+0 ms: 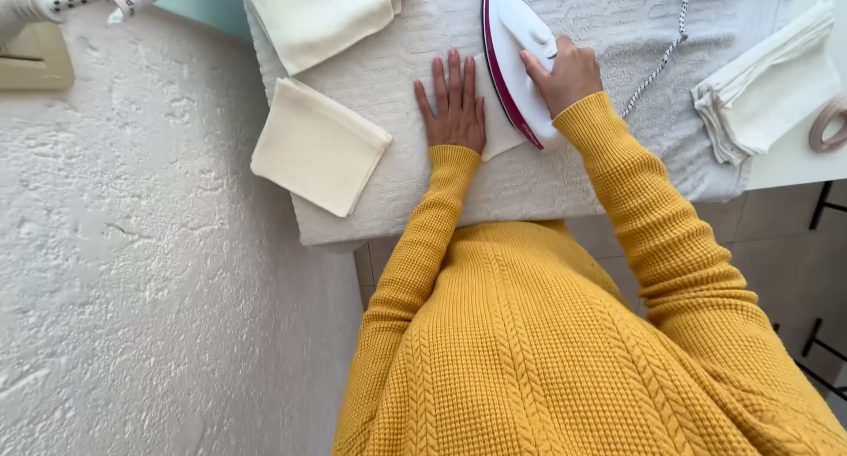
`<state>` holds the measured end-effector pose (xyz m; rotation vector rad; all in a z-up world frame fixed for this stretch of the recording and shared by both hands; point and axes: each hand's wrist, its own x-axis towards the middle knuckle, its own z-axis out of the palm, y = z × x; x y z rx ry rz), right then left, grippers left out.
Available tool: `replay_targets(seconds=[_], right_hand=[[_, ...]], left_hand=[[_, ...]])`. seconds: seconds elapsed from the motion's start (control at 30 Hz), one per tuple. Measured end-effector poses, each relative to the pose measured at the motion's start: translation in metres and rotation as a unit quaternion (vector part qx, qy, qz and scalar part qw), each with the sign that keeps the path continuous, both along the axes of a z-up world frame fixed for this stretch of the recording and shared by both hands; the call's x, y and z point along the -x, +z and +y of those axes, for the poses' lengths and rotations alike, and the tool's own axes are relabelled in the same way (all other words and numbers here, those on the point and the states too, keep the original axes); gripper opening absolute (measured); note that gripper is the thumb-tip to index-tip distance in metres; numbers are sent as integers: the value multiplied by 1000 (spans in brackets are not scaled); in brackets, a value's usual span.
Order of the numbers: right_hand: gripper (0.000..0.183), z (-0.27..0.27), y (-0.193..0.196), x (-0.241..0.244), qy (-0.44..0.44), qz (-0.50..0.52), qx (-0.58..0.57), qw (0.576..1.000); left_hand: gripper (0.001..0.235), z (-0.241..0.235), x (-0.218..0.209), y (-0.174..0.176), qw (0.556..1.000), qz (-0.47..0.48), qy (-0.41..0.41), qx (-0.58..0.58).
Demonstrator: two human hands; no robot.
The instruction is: Ironing small rectangular pieces of off-white fabric on a table.
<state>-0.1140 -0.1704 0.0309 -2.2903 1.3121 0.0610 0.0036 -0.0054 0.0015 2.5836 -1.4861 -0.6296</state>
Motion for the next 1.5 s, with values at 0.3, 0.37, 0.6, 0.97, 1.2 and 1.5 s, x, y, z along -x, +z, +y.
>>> replay_targets(seconds=[0.3,0.37,0.6,0.97,1.2,1.5], right_hand=[[56,-2,10,-8,10,3,53,999],[58,6,26,-7,-69,59,-107,990],[56,-5,3,3,41,-10,60,997],[59,-8,2,10,-2,-11,58,998],[58,-8,9,8,0,-11,48,999],[60,-19,-2,9,-7,0,41,999]], left_hand=[[59,-1,-3,6,1000,5,2,-3],[60,6,6,5,999,39,-5,-30],[59,8,6,-8,1000,-18,-4,7],[60,10,9,-5,999,-40,1,37],[60,10,12,-18,995,-55,10,83],[60,7,8,-14,998,-45,7,48]])
